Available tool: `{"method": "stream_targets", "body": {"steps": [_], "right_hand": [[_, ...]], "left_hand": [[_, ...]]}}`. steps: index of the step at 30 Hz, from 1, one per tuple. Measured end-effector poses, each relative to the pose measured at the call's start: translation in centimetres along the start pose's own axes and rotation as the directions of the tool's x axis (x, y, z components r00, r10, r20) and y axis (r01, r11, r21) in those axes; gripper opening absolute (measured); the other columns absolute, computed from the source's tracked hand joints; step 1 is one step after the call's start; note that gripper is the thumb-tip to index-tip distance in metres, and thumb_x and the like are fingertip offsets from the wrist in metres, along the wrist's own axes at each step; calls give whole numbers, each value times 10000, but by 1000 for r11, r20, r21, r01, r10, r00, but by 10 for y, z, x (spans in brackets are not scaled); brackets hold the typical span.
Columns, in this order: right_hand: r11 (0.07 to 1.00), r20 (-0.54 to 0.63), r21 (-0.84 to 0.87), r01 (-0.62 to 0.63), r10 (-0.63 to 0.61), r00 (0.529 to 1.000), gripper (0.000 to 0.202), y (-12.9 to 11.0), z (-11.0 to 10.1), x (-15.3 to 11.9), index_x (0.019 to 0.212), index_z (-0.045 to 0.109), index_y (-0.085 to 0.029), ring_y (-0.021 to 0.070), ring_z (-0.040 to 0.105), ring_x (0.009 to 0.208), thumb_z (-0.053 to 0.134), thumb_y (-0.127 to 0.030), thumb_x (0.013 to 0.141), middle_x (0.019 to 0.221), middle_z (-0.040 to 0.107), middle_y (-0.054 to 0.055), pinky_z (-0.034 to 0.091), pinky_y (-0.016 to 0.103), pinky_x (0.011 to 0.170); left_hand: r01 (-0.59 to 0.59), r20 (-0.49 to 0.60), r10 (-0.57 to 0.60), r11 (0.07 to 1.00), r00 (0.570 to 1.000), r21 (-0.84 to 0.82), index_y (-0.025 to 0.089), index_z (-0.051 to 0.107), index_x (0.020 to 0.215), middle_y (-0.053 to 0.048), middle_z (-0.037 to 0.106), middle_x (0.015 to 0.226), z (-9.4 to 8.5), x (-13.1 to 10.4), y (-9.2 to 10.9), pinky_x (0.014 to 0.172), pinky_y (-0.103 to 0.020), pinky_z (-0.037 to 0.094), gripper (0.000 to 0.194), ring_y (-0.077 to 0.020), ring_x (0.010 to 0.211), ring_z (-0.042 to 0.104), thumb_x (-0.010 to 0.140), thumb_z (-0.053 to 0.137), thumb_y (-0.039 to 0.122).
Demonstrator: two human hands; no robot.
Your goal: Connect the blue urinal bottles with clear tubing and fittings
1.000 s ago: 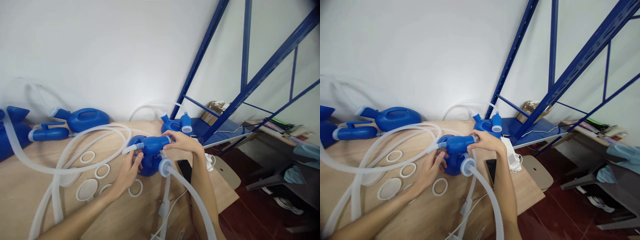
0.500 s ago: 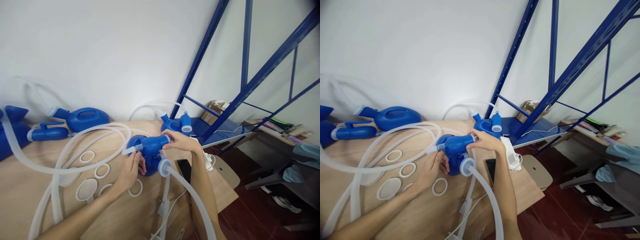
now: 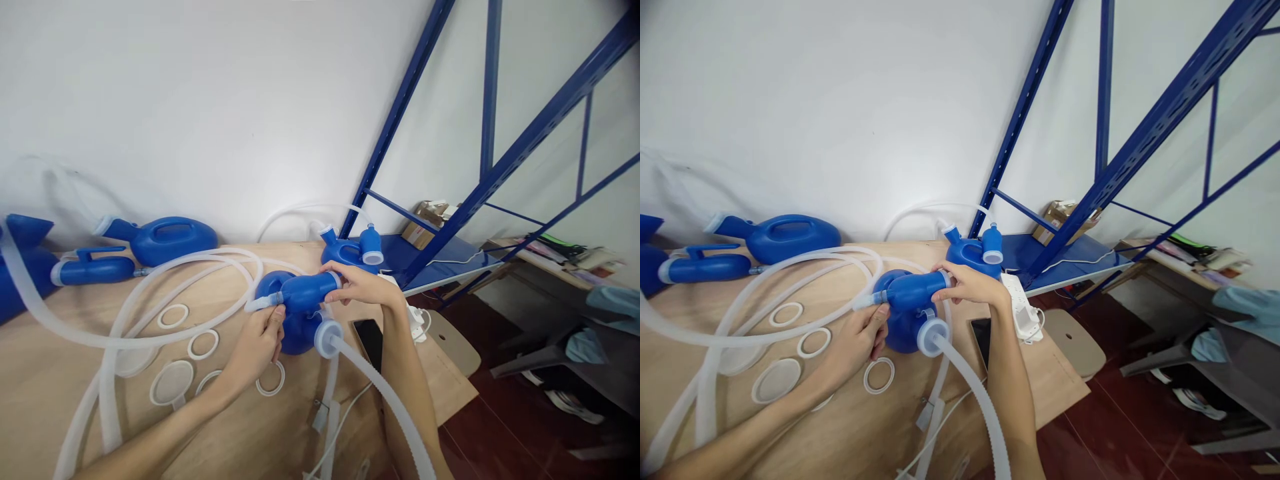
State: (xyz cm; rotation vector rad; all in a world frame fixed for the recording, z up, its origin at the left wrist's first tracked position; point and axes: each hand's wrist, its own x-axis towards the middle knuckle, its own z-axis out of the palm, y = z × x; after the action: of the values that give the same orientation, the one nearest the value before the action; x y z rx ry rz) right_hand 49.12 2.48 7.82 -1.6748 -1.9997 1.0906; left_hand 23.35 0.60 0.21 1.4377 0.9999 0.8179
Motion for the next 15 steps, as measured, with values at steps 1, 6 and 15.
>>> {"method": "stream_targets", "body": {"steps": [1, 6, 15], "right_hand": [[1000, 1, -9, -2, 2, 1000, 670, 0, 0, 0, 1306, 572, -249, 142, 632, 653, 851, -537, 769, 784, 568, -45, 586, 268, 607], [999, 15, -4, -34, 34, 999, 696, 3, -1, 1, 1299, 562, -244, 145, 630, 683, 858, -556, 752, 827, 606, -29, 594, 279, 636], [1000, -1, 20, -18, 18, 1000, 650, 14, -5, 2, 1267, 577, -231, 169, 655, 779, 844, -521, 750, 1010, 640, 20, 586, 288, 658]], "left_hand": [[3, -2, -3, 1000, 1000, -8, 236, 392, 590, 59, 377, 448, 1, 0, 0, 400, -241, 351, 574, -99, 336, 434, 802, 408, 769], [-28, -36, 27, 999, 999, -44, 223, 448, 663, 30, 490, 498, 3, 1, -3, 425, -252, 434, 593, -124, 391, 519, 825, 396, 791], [7, 158, -14, 999, 987, 42, 176, 621, 939, -44, 678, 745, -12, 9, -7, 540, -282, 537, 638, -187, 602, 674, 874, 433, 782]]}}
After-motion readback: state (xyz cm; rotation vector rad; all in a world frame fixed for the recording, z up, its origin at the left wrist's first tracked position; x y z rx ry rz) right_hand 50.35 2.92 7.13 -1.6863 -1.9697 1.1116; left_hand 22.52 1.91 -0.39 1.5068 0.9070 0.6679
